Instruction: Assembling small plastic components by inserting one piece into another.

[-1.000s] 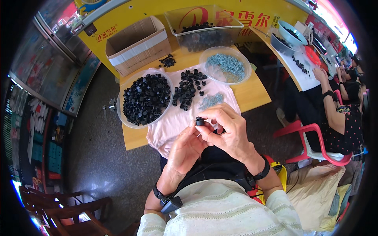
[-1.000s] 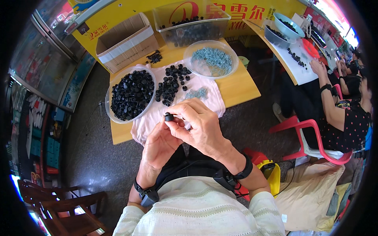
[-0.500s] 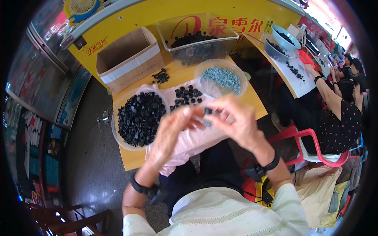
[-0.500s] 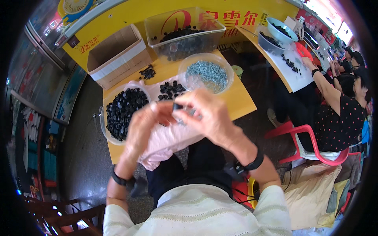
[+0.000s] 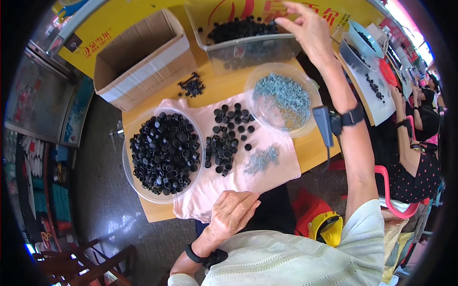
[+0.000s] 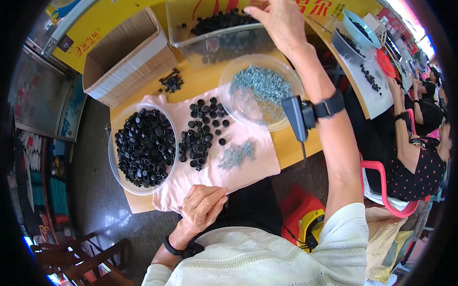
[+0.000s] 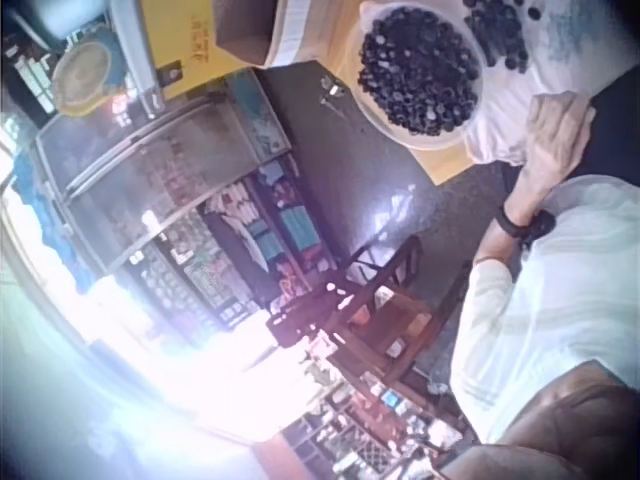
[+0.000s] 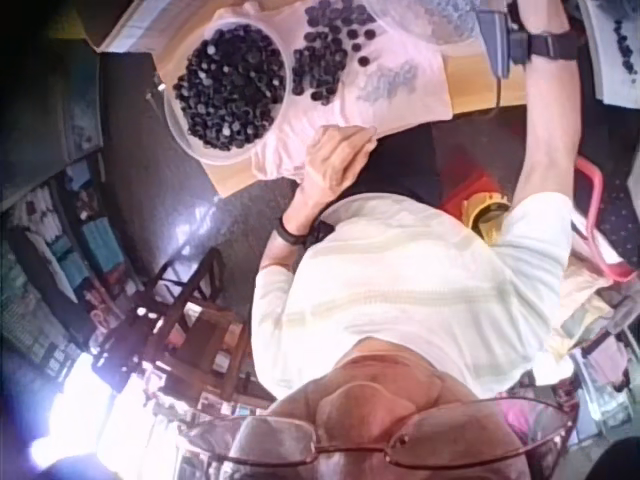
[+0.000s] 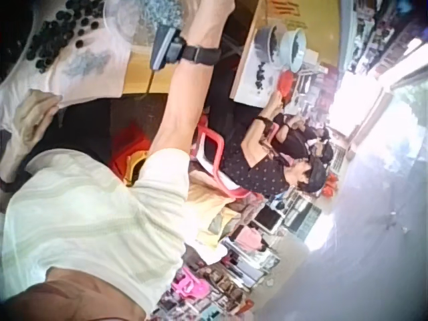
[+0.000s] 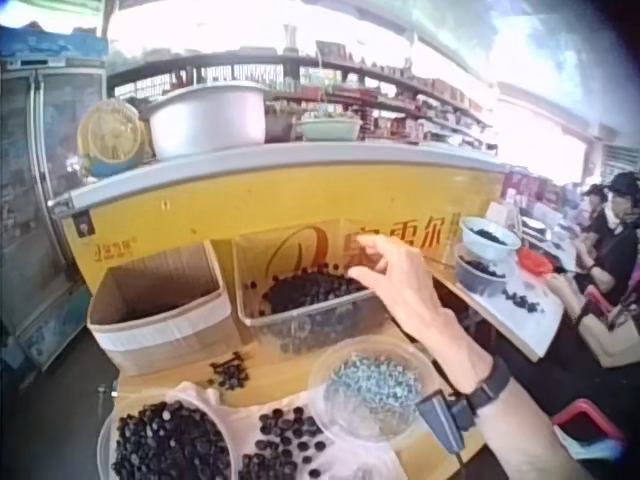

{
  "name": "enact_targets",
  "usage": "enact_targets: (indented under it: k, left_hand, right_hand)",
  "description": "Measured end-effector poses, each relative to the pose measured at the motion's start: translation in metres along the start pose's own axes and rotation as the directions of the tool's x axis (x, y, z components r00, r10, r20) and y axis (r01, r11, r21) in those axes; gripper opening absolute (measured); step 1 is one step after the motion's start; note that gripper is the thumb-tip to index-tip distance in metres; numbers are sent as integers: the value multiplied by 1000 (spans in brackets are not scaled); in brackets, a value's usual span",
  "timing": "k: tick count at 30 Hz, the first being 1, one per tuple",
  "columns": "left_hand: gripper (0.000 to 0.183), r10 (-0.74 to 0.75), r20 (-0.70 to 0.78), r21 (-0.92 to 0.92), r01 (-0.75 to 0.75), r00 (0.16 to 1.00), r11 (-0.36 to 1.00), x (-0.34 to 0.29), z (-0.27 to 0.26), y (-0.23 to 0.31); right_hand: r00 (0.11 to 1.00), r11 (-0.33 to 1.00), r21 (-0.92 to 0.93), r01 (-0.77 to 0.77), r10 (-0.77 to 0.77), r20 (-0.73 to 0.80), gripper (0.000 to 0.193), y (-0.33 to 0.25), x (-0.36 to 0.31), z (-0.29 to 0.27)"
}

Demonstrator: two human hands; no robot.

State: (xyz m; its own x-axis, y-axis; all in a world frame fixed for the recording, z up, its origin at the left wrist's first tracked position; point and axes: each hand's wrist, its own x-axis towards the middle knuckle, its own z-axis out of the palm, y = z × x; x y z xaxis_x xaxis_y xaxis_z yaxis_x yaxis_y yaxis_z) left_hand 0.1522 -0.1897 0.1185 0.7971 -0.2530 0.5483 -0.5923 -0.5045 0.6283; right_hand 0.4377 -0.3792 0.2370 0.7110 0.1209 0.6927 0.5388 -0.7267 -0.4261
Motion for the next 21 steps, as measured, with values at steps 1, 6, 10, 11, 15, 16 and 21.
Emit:
enact_targets:
  k: [1,6,10,11,15,16,21]
  left_hand:
    - [27,-63,-10,34,63,998,997,-3,1,-2]
    - [19,-314,-81,63,319,946,946,-7,-8,-15]
    - [18,-376,-88,34,380,922,924,-11,-11,-22]
    - [18,-386,-78,16,388,919,921,-13,-11,-22]
    - [17,-428,-74,-69,424,901,903,-19,-10,-13]
    - [17,-425,-81,-69,420,902,905,-20,-10,-10]
    - [16,-478,-44,-145,467,877,872,-21,-6,3]
  right_hand:
    - [998,995,78,-57,54,38,40,-20,-6,-1]
    - [945,976,204,77,-136,298,8,-58,-104,-4]
    - [845,986,156,-60,-33,534,9,-71,-180,0]
    - [845,986,154,-60,-32,534,10,-71,-188,2]
    - [856,996,90,-21,-29,516,9,-77,-196,9]
    - [861,999,49,-24,-5,509,9,-77,-195,12]
    - [875,998,-59,-1,29,484,12,-79,-198,22]
